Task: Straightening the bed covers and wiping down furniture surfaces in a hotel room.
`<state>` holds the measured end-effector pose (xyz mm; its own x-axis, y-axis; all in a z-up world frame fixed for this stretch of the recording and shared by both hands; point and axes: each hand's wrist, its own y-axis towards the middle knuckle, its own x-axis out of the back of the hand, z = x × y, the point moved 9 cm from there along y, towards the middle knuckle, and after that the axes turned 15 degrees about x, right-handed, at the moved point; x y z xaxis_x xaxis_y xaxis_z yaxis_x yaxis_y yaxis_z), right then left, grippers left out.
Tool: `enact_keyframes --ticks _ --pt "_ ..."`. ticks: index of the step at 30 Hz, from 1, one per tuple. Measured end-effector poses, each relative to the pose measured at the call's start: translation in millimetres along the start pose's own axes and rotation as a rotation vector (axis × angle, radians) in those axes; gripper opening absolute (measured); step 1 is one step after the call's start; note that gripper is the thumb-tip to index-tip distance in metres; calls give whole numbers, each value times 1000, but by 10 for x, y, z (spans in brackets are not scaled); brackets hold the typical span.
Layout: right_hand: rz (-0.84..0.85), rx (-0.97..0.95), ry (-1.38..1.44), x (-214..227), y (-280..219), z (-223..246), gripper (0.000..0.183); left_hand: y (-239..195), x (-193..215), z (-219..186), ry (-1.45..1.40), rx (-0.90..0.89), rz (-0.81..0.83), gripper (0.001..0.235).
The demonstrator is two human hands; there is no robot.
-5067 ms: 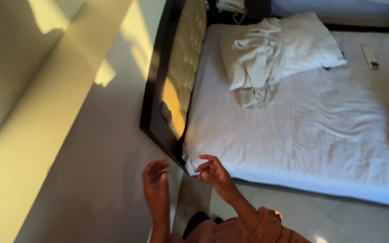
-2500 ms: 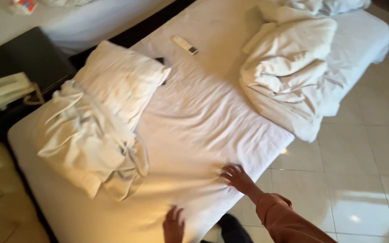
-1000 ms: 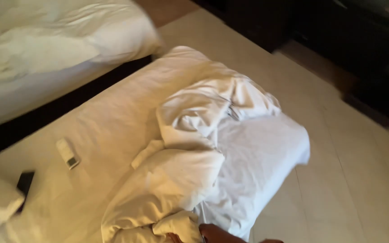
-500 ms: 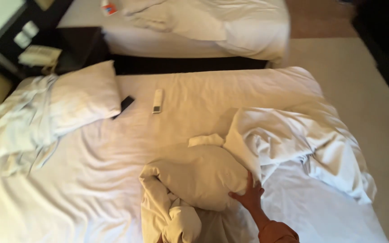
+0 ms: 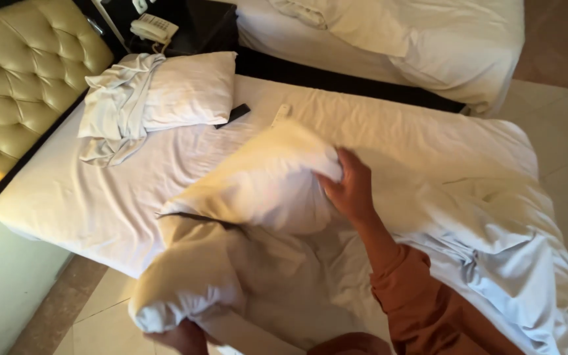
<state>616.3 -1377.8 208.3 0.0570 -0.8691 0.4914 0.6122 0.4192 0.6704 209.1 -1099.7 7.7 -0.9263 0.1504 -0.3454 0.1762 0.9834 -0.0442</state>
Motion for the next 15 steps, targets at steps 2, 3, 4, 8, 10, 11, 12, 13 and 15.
enact_keyframes --ticks 2,3,4,8,10,11,12,13,15 --pt "-65 -12 -65 -112 136 -65 46 496 -39 733 -5 14 1 43" --pt "23 37 -75 -331 118 -162 56 642 6 1231 306 -79 19 55" --pt "112 86 -83 -551 79 -267 65 762 -7 1730 616 -173 42 67" --pt "359 170 -95 -1348 -1130 -998 96 0 173 2840 1130 -91 136 110" --pt "632 76 -262 -1521 -2167 -1366 97 -671 444 3308 1348 -220 41 127" --pt "625 58 -276 -1309 -2767 -1396 97 -996 489 3361 1346 -223 66 127" --pt "764 -31 -271 -1195 -3381 -1378 98 -1284 615 3579 1353 -3 148 130" --pt "894 -126 -269 -1042 -3945 -1277 99 -1597 702 3836 1348 213 236 133" --pt "1155 -334 -242 -613 -4301 -1220 101 -1971 682 3768 1208 67 227 128"
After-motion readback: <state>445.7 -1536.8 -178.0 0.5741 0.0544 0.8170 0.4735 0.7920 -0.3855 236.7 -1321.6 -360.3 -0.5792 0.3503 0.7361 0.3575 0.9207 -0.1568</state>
